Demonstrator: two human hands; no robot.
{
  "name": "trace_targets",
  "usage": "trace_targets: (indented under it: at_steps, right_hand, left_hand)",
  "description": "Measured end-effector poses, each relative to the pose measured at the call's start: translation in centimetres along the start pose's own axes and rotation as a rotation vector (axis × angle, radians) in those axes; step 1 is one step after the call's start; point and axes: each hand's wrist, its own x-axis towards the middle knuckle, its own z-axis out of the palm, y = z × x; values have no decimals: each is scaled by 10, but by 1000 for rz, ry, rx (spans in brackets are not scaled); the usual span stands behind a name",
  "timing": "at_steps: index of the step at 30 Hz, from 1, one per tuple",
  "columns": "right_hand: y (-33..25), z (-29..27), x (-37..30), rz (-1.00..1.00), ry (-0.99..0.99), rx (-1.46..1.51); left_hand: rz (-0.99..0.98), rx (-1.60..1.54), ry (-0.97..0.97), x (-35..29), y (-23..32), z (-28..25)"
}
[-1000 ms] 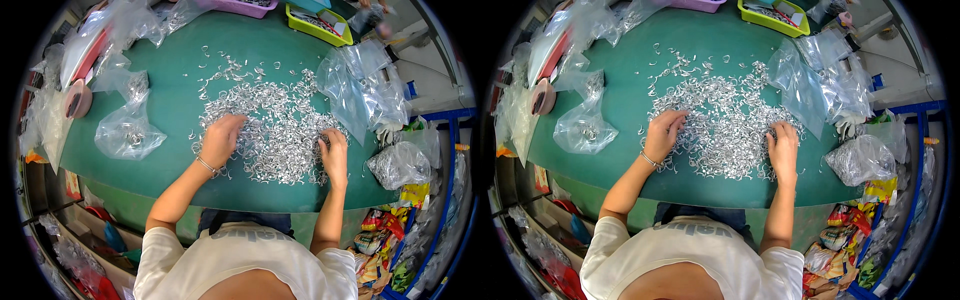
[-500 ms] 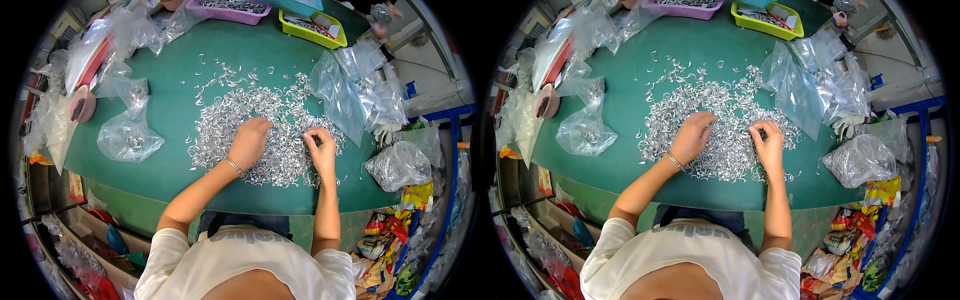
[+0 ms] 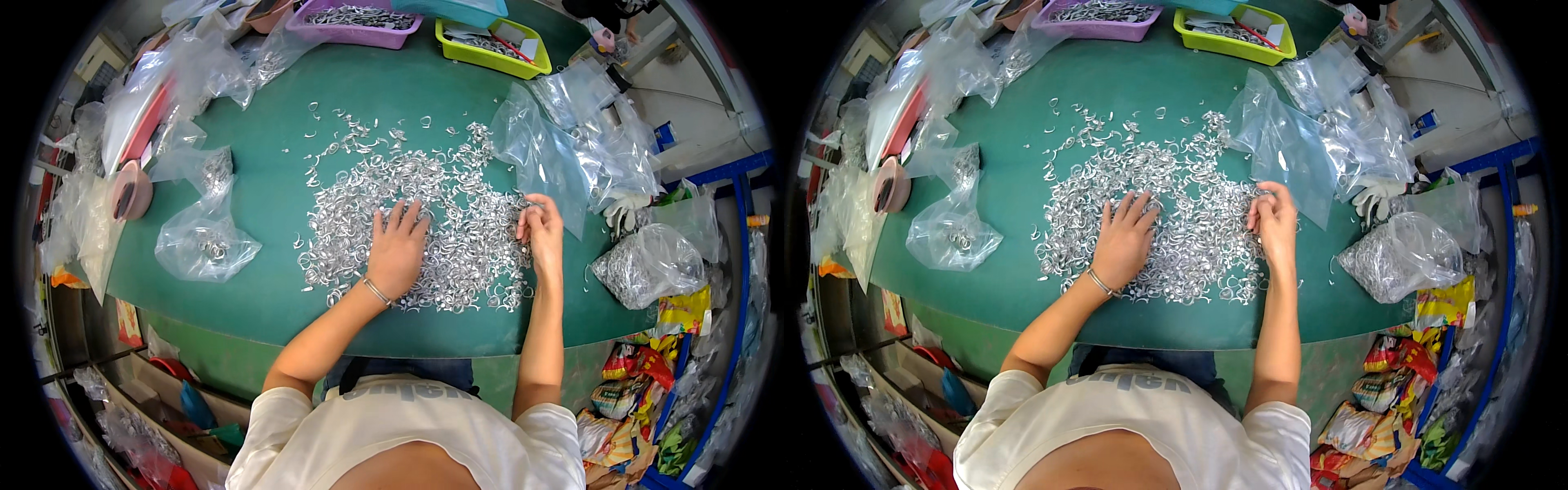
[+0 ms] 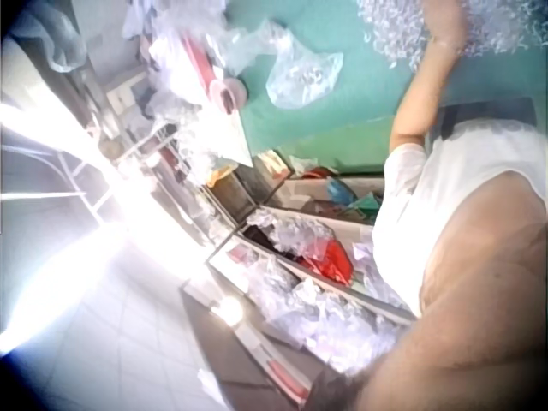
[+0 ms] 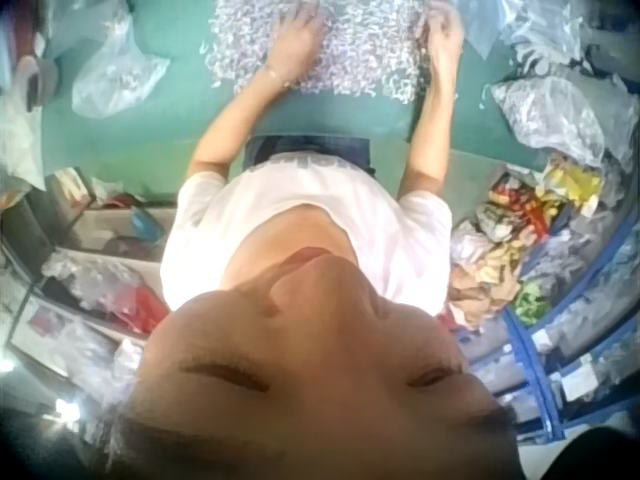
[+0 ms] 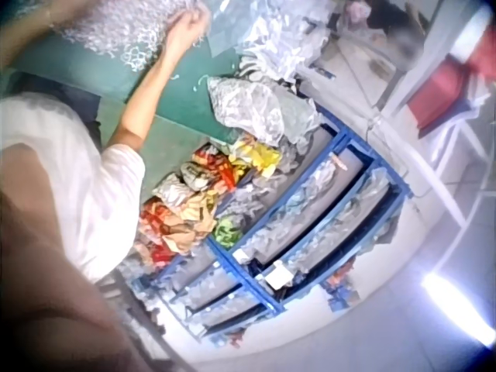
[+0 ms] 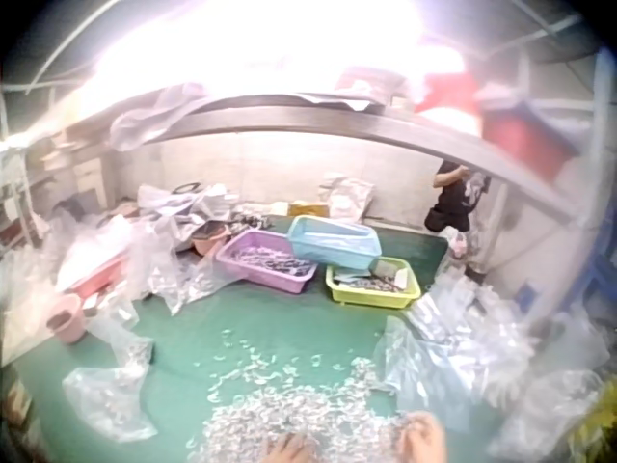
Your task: The person sorts small metal rings by hand, selecting individual rings from a large pile and placing them into clear plastic bags or bins. They move finished bags to a shelf and continue sorting the remaining rings on the green table surface.
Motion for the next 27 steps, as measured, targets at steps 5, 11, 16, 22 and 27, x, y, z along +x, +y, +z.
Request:
trace_targets:
  at_steps: [5, 11, 16, 22, 27]
  right_hand:
    - [6, 25, 4, -377, 59, -703]
    - [10, 24, 8, -480, 42, -750]
    - [-8, 2, -20, 333, -189, 579]
    - [9, -14, -27, 382, -293, 764]
    - [18, -10, -3, 288, -446, 788]
  left_hand:
    - [-23, -162, 111, 5, 4, -1]
    - [87, -444, 186, 3, 12, 0]
    - [-177, -1343, -132, -6, 27, 2]
    - [-306, -1647, -303, -9, 39, 10]
    - [-415, -1756, -308, -5, 62, 16]
